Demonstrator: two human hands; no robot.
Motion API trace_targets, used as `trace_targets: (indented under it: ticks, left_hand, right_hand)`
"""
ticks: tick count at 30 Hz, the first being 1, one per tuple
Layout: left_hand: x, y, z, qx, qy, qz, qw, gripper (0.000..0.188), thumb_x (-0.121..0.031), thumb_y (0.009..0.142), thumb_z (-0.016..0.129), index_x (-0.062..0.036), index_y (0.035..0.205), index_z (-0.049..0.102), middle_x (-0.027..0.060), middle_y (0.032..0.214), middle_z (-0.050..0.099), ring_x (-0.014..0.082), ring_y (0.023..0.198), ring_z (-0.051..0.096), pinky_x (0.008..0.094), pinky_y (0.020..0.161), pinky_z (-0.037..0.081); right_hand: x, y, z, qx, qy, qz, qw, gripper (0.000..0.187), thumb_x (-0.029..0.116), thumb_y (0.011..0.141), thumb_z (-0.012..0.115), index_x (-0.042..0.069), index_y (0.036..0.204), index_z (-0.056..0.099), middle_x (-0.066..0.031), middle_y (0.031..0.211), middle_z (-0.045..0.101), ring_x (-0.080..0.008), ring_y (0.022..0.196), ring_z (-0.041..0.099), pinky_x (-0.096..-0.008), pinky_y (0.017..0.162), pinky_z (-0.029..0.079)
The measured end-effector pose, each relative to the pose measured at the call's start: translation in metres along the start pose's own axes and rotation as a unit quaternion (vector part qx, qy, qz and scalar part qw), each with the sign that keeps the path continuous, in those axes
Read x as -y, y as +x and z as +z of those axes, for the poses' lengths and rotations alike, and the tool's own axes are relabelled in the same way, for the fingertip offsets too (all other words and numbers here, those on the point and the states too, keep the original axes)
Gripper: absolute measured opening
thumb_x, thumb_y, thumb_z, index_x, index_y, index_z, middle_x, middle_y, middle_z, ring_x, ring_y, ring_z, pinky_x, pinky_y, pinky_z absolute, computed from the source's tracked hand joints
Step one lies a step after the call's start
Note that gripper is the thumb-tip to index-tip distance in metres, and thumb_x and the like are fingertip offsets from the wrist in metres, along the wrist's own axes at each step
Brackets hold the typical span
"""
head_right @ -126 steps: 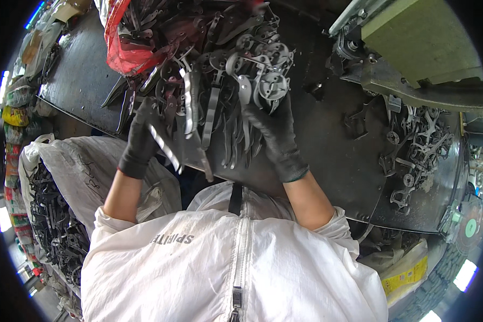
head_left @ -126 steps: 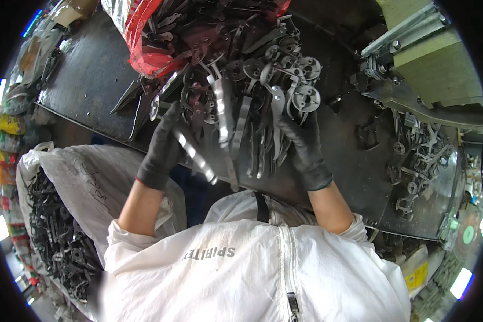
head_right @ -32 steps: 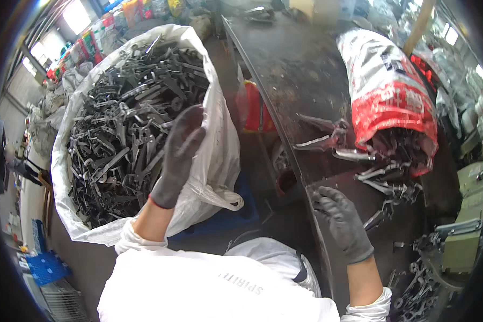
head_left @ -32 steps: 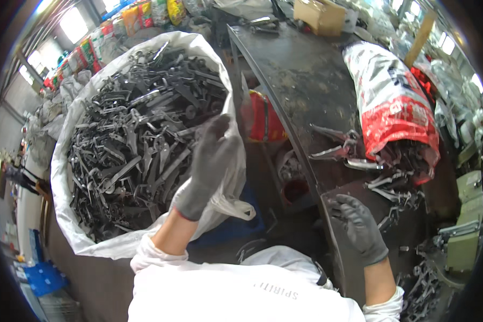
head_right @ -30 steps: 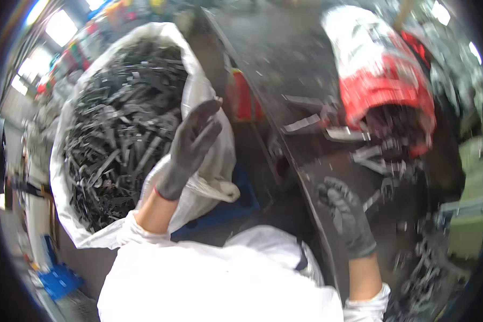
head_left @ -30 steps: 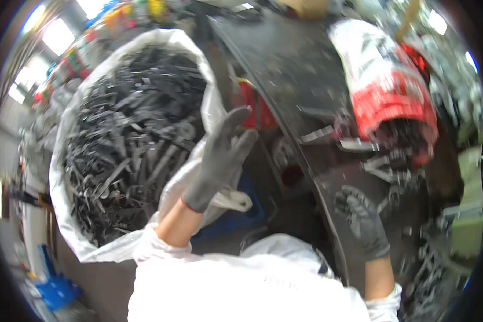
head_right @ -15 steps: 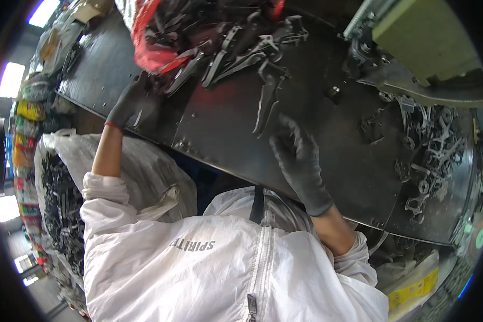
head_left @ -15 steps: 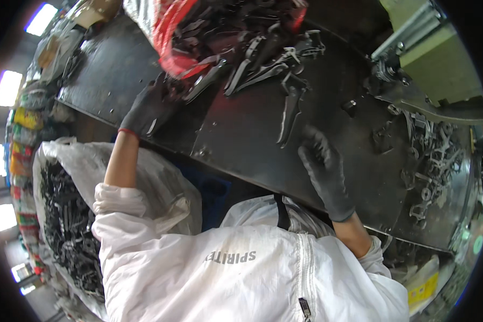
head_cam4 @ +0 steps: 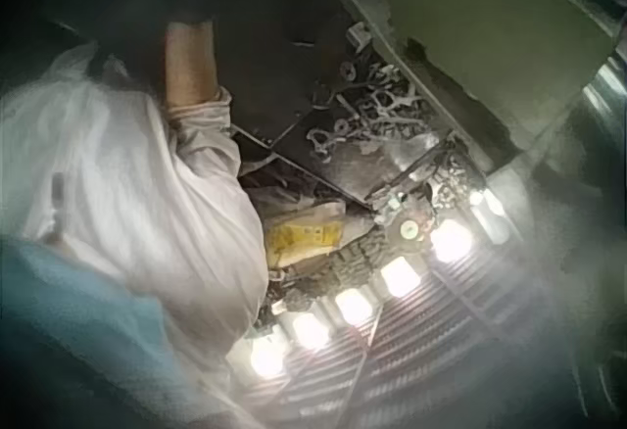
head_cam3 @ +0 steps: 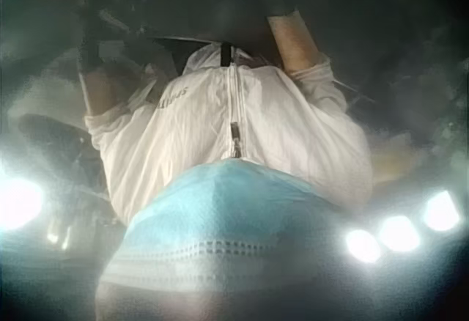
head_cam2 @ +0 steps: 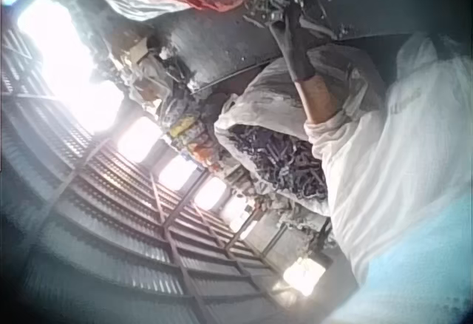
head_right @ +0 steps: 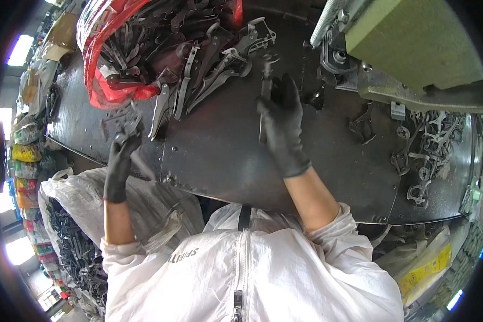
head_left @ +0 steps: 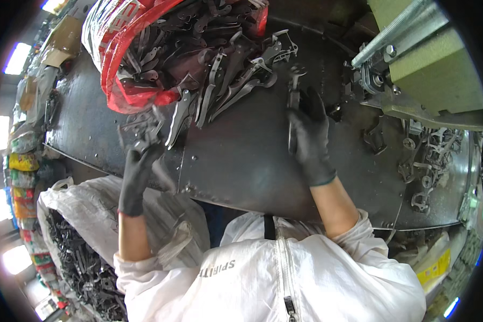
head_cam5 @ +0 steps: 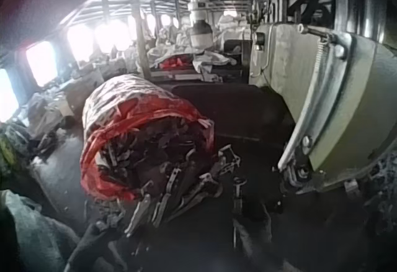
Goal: The person picks up metal components from a red bag and a pile, fits them together by hand, and places the assembled pliers onto the table before moving the bundle to a large white bag.
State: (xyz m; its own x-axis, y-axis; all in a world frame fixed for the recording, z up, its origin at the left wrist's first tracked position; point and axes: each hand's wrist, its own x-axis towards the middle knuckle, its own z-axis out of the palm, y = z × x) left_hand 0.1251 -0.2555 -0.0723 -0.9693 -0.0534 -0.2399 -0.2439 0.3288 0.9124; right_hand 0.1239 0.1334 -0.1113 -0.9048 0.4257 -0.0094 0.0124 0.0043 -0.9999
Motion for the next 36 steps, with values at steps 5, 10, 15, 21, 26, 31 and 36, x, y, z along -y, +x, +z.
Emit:
trace_targets:
  ticks: [5,10,15,21,26,31,36]
  left_hand:
    - [-0.007,0.066,0.062,0.087,-0.016,0.007,0.996,0.044,-0.033,0.096,0.067,0.0007,0.123,0.069,0.0080,0.118,0.069,0.0170,0.109,0.063,0.0334,0.095,0.048]
    - [-0.026,0.091,0.126,0.041,-0.157,0.021,0.987,0.044,-0.027,0.098,0.065,-0.0005,0.132,0.063,0.0064,0.124,0.065,0.0173,0.112,0.062,0.0344,0.099,0.048]
    - [-0.032,0.120,0.148,0.113,-0.103,0.104,0.983,0.028,-0.019,0.099,0.064,-0.0073,0.124,0.067,0.0058,0.112,0.068,0.0139,0.103,0.065,0.0348,0.090,0.052]
    - [-0.028,0.126,0.189,0.194,-0.378,-0.070,0.902,0.019,-0.025,0.097,0.067,-0.0064,0.101,0.067,0.0052,0.080,0.069,0.0179,0.070,0.067,0.0321,0.065,0.053]
    - [-0.017,0.049,0.218,0.350,-0.498,-0.010,0.794,0.028,-0.035,0.097,0.065,-0.0072,0.101,0.066,0.0090,0.083,0.070,0.0210,0.064,0.068,0.0316,0.052,0.054]
    - [0.002,-0.030,0.202,0.147,-0.463,-0.069,0.871,0.021,-0.018,0.094,0.069,-0.0065,0.111,0.063,0.0065,0.099,0.070,0.0178,0.087,0.070,0.0349,0.075,0.058]
    - [-0.020,-0.100,0.189,0.156,-0.397,0.059,0.903,0.051,-0.022,0.088,0.080,-0.0059,0.131,0.057,0.0030,0.121,0.063,0.0128,0.108,0.059,0.0335,0.094,0.052]
  right_hand:
    - [-0.008,0.082,0.007,0.116,0.266,0.252,0.923,0.038,0.011,0.087,0.073,0.002,0.122,0.061,-0.0106,0.111,0.069,-0.0179,0.112,0.062,-0.0300,0.091,0.052]
    - [-0.009,0.103,0.043,0.150,0.242,0.144,0.948,0.061,0.016,0.084,0.081,0.004,0.135,0.051,-0.0107,0.120,0.065,-0.0235,0.120,0.061,-0.0398,0.100,0.051]
    - [-0.001,0.108,0.062,0.027,-0.166,-0.028,0.985,0.081,0.017,0.080,0.085,0.011,0.147,0.038,-0.0100,0.118,0.066,-0.0239,0.114,0.064,-0.0409,0.097,0.053]
    - [0.005,0.120,0.049,0.126,0.208,0.038,0.969,0.062,0.010,0.085,0.079,0.010,0.138,0.047,-0.0070,0.101,0.071,-0.0198,0.089,0.072,-0.0329,0.077,0.059]
    - [0.018,0.088,0.017,0.209,0.217,0.087,0.950,0.052,0.010,0.087,0.077,0.005,0.131,0.052,-0.0073,0.104,0.070,-0.0155,0.088,0.070,-0.0277,0.070,0.057]
    - [0.010,0.016,-0.005,0.254,0.154,0.034,0.954,0.038,0.014,0.093,0.073,0.007,0.128,0.059,-0.0076,0.109,0.070,-0.0147,0.092,0.069,-0.0267,0.075,0.056]
    - [0.055,-0.055,-0.031,0.276,0.272,0.158,0.908,0.034,0.019,0.101,0.063,-0.004,0.126,0.063,-0.0084,0.111,0.069,-0.0147,0.096,0.066,-0.0304,0.086,0.054]
